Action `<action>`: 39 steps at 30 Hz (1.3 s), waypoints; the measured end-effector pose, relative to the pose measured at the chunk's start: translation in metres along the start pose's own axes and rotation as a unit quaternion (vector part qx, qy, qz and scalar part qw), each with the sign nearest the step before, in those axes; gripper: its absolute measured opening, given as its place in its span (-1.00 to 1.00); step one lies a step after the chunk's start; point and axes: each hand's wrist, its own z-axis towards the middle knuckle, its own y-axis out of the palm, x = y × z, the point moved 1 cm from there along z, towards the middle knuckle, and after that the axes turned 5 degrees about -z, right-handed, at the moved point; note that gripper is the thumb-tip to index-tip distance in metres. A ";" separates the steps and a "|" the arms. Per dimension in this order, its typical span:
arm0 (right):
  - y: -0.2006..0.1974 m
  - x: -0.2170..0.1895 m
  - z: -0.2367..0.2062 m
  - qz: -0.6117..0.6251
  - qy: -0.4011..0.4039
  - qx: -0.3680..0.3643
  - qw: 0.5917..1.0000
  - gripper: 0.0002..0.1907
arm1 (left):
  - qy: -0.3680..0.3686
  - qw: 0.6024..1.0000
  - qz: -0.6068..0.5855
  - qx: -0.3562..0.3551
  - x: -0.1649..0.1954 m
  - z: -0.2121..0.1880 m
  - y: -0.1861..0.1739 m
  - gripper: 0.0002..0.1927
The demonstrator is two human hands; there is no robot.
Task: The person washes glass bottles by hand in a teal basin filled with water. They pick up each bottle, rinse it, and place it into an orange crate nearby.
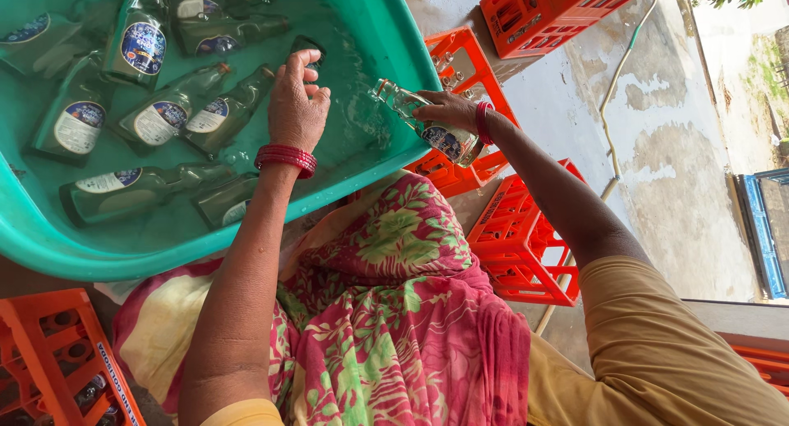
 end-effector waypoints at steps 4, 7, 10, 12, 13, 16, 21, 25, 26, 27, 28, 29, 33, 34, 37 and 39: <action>-0.001 0.000 0.000 -0.069 -0.140 -0.017 0.988 -0.39 | 0.013 1.000 -0.004 -0.001 0.001 -0.003 0.000 -0.48; -0.001 0.000 -0.001 0.020 -0.093 -0.035 0.995 -0.34 | 0.014 1.000 0.005 0.000 0.001 -0.004 0.001 -0.49; -0.001 -0.003 -0.004 0.023 -0.070 -0.044 0.996 -0.31 | 0.010 1.000 0.002 0.006 0.001 -0.006 0.002 -0.48; -0.002 -0.005 -0.005 0.026 -0.047 -0.050 0.997 -0.28 | 0.011 1.000 0.004 0.006 0.000 -0.006 0.002 -0.49; -0.003 -0.006 -0.005 0.029 -0.044 -0.057 0.997 -0.27 | 0.012 1.000 0.005 0.006 0.000 -0.006 0.003 -0.49; -0.005 -0.008 -0.003 0.040 -0.021 -0.079 0.996 -0.24 | 0.018 0.999 0.024 0.017 0.000 -0.005 0.004 -0.47; -0.009 -0.011 0.000 0.121 0.031 -0.141 0.982 -0.20 | 0.013 1.000 0.013 0.020 0.001 -0.008 0.006 -0.46; -0.012 -0.013 0.003 0.131 0.097 -0.153 0.975 -0.22 | 0.010 0.999 0.021 0.022 0.008 -0.009 0.005 -0.48; -0.013 -0.014 0.004 0.135 0.116 -0.156 0.972 -0.23 | 0.012 0.999 0.021 0.023 0.010 -0.009 0.004 -0.48; -0.014 -0.015 0.005 0.139 0.135 -0.158 0.968 -0.24 | 0.015 0.999 0.020 0.022 0.012 -0.009 0.003 -0.48; -0.015 -0.016 0.005 0.118 0.142 -0.163 0.969 -0.24 | 0.018 0.999 0.018 0.022 0.015 -0.009 0.003 -0.48; -0.016 -0.019 0.007 0.096 0.149 -0.168 0.970 -0.25 | 0.020 0.999 0.018 0.023 0.017 -0.009 0.002 -0.47; -0.019 -0.038 0.014 -0.058 0.123 -0.160 0.978 -0.25 | 0.009 1.000 0.007 0.026 0.021 -0.009 0.003 -0.51; -0.019 -0.045 0.015 -0.094 0.127 -0.178 0.971 -0.26 | 0.004 1.000 0.001 0.024 0.020 -0.008 0.003 -0.53; -0.016 -0.077 0.012 -0.303 0.104 -0.167 0.932 -0.27 | 0.021 0.996 0.089 -0.014 0.019 -0.007 -0.001 -0.73; -0.005 -0.103 -0.001 -0.557 0.032 -0.065 0.827 -0.27 | -0.221 0.943 0.037 -0.247 0.016 -0.012 -0.003 -0.54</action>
